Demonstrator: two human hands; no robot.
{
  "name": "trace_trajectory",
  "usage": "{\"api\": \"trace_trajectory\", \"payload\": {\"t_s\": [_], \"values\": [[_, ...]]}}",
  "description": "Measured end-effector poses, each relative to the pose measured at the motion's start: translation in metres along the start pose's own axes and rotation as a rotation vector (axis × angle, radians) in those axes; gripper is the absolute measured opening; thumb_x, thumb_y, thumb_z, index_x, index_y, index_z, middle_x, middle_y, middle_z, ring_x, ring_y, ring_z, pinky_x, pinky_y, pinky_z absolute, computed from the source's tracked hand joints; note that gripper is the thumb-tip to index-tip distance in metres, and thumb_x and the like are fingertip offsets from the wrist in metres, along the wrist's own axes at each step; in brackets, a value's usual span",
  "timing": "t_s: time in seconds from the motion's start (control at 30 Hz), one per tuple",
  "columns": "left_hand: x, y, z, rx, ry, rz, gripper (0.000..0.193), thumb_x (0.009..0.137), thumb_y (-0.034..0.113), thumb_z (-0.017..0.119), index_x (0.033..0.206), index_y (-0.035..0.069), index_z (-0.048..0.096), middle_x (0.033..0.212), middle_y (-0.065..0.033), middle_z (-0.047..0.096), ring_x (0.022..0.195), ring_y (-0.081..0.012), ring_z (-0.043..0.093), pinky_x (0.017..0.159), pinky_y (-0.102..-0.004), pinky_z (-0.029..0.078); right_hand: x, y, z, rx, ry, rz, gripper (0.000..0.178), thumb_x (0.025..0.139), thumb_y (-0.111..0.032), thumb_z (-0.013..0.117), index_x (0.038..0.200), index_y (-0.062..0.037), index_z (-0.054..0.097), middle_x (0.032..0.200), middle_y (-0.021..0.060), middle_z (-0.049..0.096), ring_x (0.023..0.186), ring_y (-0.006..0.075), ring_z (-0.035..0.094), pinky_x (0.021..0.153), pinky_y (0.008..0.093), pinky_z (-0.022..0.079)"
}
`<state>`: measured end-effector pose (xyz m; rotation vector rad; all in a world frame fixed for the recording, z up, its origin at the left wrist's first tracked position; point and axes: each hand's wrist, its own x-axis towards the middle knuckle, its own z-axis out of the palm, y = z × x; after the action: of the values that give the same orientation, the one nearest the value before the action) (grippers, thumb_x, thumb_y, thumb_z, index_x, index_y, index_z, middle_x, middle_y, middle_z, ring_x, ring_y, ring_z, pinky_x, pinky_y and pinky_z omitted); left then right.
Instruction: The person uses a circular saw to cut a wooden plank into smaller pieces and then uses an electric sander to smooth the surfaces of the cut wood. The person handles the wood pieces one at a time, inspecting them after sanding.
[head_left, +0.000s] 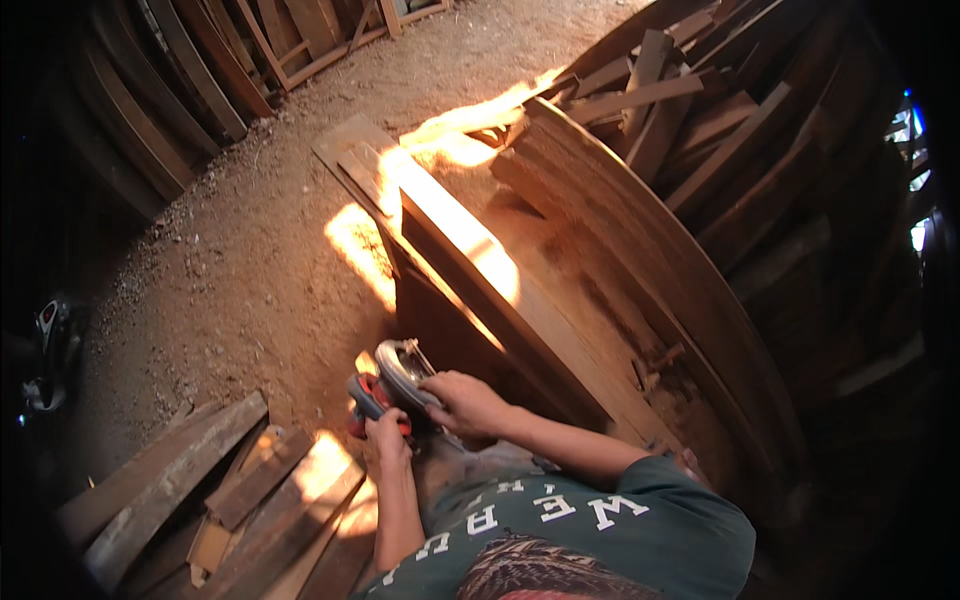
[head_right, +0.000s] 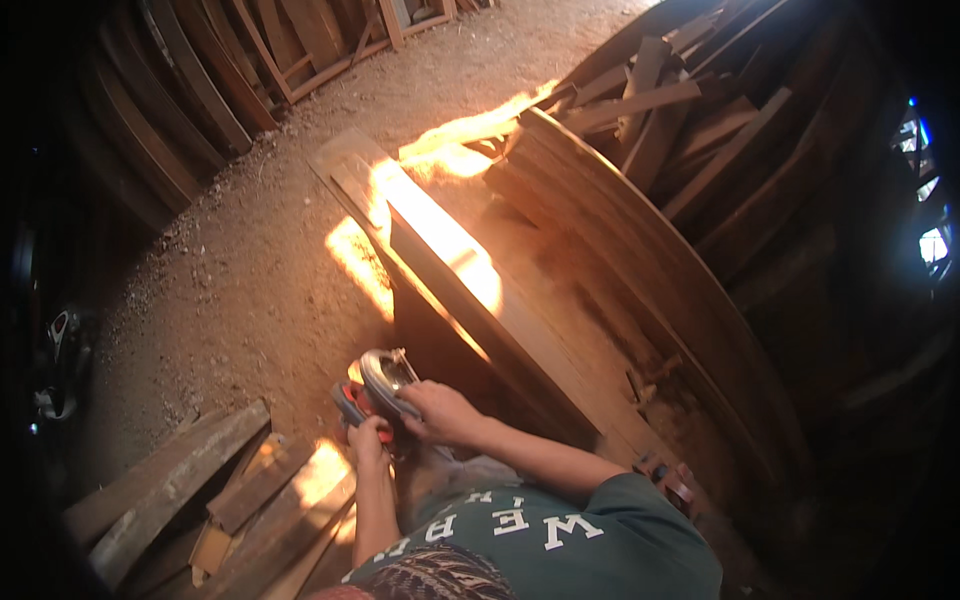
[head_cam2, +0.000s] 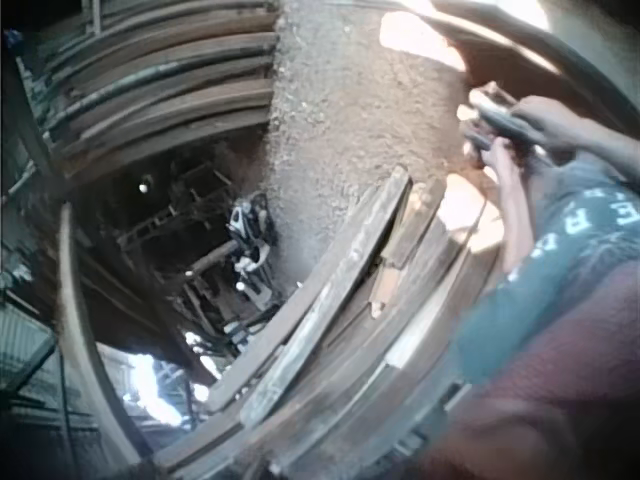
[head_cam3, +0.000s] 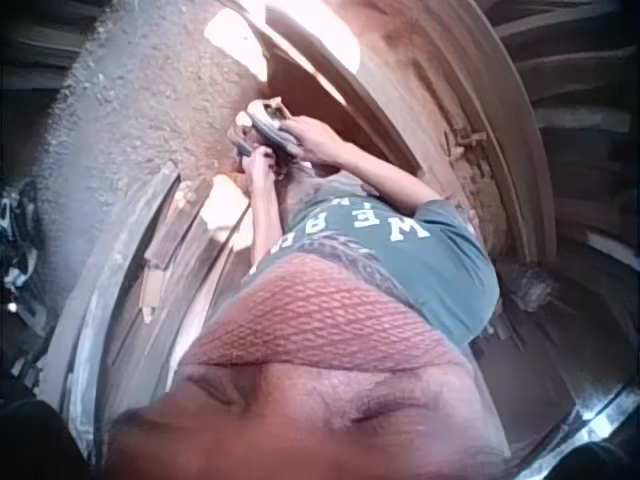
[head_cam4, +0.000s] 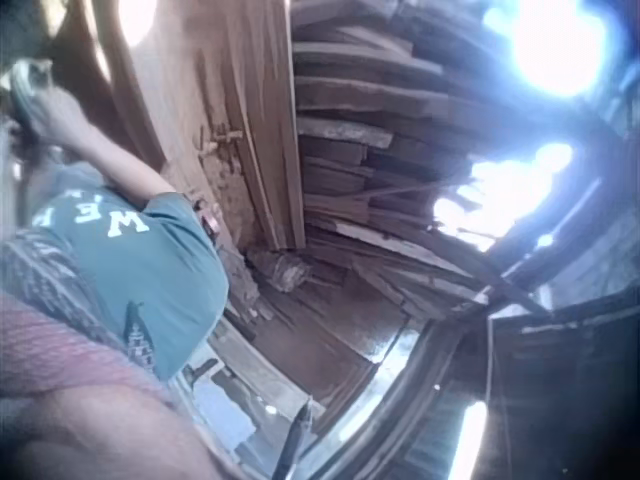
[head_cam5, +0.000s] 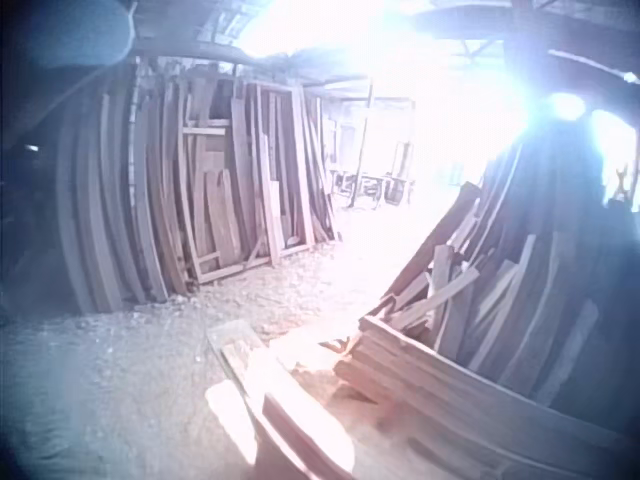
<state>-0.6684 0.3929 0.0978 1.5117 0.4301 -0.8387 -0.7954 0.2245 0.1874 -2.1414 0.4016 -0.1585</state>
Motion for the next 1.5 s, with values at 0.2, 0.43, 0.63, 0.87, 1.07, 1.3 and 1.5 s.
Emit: {"api": "trace_trajectory", "payload": {"t_s": [0.2,0.43,0.63,0.87,1.07,1.3,1.5], "values": [[-0.092,-0.090,-0.008,0.004,0.072,0.046,0.032,0.072,-0.009,0.065,0.098,0.008,0.055,0.079,-0.0043,0.058,0.061,-0.0191,0.060,0.052,-0.0334,0.049,-0.260,0.076,-0.090,-0.212,0.303,0.461,0.041,0.090,-0.018,0.071,0.126,-0.0004,0.067,0.123,0.0242,0.070,0.118,0.0404,0.065,0.105,0.0498,0.051],[-0.168,-0.133,-0.015,0.068,0.053,-0.116,0.032,0.072,-0.008,0.066,0.095,0.010,0.055,0.080,-0.0035,0.057,0.059,-0.0180,0.057,0.049,-0.0339,0.044,-0.546,0.141,-0.135,-0.549,0.046,1.469,0.084,0.078,-0.050,0.079,0.144,-0.0044,0.054,0.145,0.0260,0.057,0.136,0.0430,0.055,0.110,0.0548,0.049],[-0.213,-0.155,-0.010,0.209,0.019,-0.227,0.029,0.074,-0.008,0.062,0.090,0.012,0.049,0.066,-0.0022,0.051,0.044,-0.0177,0.049,0.041,-0.0327,0.039,-0.675,0.162,-0.105,-0.223,0.304,1.351,0.077,0.069,-0.025,0.091,0.136,-0.0033,0.059,0.122,0.0259,0.072,0.117,0.0381,0.070,0.099,0.0454,0.055],[-0.224,-0.222,-0.046,0.248,0.042,-0.007,0.028,0.074,-0.008,0.064,0.096,0.007,0.054,0.071,-0.0045,0.058,0.054,-0.0188,0.058,0.047,-0.0337,0.045,-0.670,0.157,-0.112,0.051,0.272,1.237,0.053,0.070,-0.019,0.089,0.118,-0.0016,0.074,0.106,0.0181,0.078,0.098,0.0305,0.075,0.088,0.0420,0.057],[-0.251,-0.247,-0.035,0.191,0.019,-0.046,0.027,0.073,-0.008,0.062,0.091,0.010,0.053,0.071,-0.0035,0.055,0.051,-0.0184,0.054,0.042,-0.0357,0.042,-0.675,0.147,-0.121,-0.025,0.134,1.162,0.053,0.075,-0.035,0.079,0.115,-0.0016,0.074,0.107,0.0236,0.076,0.099,0.0379,0.073,0.090,0.0444,0.057],[-0.308,-0.258,-0.003,0.081,0.011,-0.109,0.037,0.072,-0.014,0.065,0.101,0.008,0.055,0.086,-0.0037,0.058,0.070,-0.0183,0.062,0.062,-0.0321,0.052,-0.672,0.107,-0.151,-0.316,0.162,1.107,0.058,0.082,-0.035,0.080,0.127,-0.0010,0.069,0.124,0.0277,0.070,0.117,0.0408,0.067,0.102,0.0468,0.053],[-0.361,-0.265,0.027,-0.019,-0.124,-0.014,0.041,0.075,-0.011,0.072,0.108,0.008,0.055,0.088,-0.0024,0.061,0.072,-0.0159,0.063,0.063,-0.0294,0.053,-0.479,0.026,-0.135,0.052,0.211,0.341,0.047,0.093,-0.025,0.075,0.132,-0.0009,0.065,0.119,0.0239,0.072,0.110,0.0360,0.071,0.096,0.0440,0.056]]}}
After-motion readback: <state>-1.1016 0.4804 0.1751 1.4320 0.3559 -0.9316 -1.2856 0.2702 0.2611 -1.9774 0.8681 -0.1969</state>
